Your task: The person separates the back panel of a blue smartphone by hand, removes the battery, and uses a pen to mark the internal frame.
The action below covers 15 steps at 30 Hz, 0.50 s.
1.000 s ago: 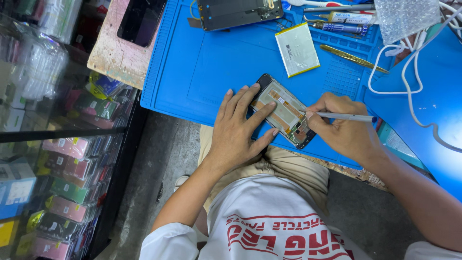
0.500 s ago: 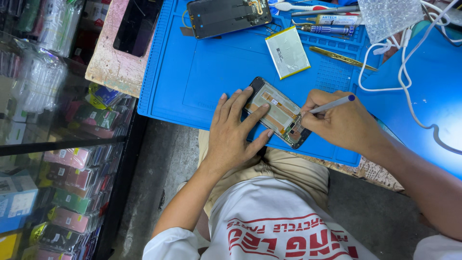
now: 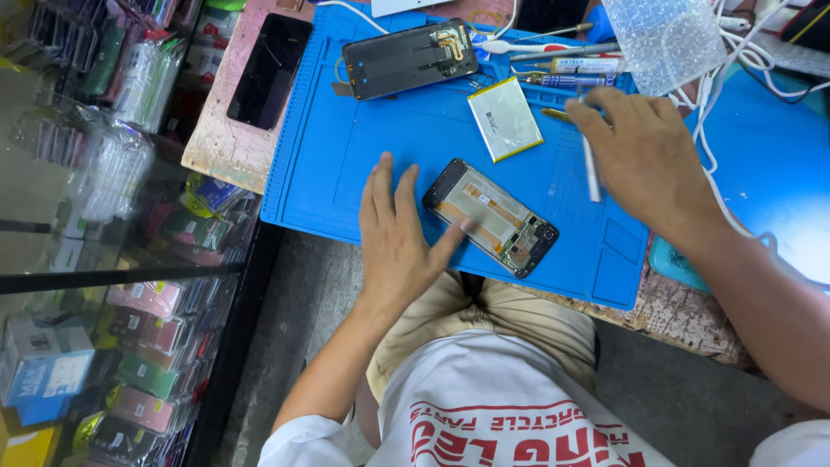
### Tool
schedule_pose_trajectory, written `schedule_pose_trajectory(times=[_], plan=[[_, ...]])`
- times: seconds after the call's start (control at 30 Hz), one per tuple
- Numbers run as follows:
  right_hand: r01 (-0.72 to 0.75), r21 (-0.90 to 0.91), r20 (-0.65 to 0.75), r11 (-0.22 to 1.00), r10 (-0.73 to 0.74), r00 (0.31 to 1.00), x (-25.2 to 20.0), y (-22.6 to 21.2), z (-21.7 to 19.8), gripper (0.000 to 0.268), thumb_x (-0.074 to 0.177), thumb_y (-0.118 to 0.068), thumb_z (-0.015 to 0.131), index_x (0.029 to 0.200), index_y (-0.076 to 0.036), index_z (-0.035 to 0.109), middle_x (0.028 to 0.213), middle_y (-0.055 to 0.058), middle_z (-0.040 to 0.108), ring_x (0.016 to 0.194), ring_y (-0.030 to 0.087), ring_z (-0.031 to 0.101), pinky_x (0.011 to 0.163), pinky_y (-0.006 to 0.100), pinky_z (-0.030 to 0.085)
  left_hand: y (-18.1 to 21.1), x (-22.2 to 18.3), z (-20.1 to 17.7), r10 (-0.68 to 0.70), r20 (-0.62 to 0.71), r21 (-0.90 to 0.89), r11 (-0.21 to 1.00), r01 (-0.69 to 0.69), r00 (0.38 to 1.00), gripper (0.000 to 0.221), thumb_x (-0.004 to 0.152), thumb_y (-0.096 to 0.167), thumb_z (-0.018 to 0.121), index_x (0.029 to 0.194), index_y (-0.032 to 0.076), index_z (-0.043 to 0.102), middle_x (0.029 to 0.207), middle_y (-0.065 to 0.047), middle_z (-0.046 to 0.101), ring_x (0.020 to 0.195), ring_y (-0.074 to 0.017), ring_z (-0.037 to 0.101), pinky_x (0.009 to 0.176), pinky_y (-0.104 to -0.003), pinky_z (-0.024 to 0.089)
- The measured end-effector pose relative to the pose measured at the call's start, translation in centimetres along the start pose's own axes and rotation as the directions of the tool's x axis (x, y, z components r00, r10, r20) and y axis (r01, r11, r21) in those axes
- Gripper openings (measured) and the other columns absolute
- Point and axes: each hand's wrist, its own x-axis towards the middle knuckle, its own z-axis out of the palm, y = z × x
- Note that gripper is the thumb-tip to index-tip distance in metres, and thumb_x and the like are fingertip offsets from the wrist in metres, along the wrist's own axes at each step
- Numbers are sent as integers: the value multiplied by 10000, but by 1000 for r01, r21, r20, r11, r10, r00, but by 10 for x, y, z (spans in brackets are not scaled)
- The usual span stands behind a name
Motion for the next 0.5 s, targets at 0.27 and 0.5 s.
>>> schedule_pose_trajectory(times=[0.27,0.5], plan=[[-117,469,108,875,74,991,-40,-84,-9,938,741,-502,812,1420,46,469,1288,246,584,1103,421,598,911,507,497,8,5,8,8,62,155,988,-17,998,656,889,411,785,1320,-51,611,1498,-314,439,1381,-494,409,1150,-562,328],[-176,424,188,888,104,977,-43,-91,-4,945,715,-499,816,1418,31,471,1292,210,535,1153,388,524,933,502,451,12,5,13,-82,57,-4,997,83,995,499,836,336,820,1122,-19,617,1491,-329,417,1463,-521,285,1179,-601,243]])
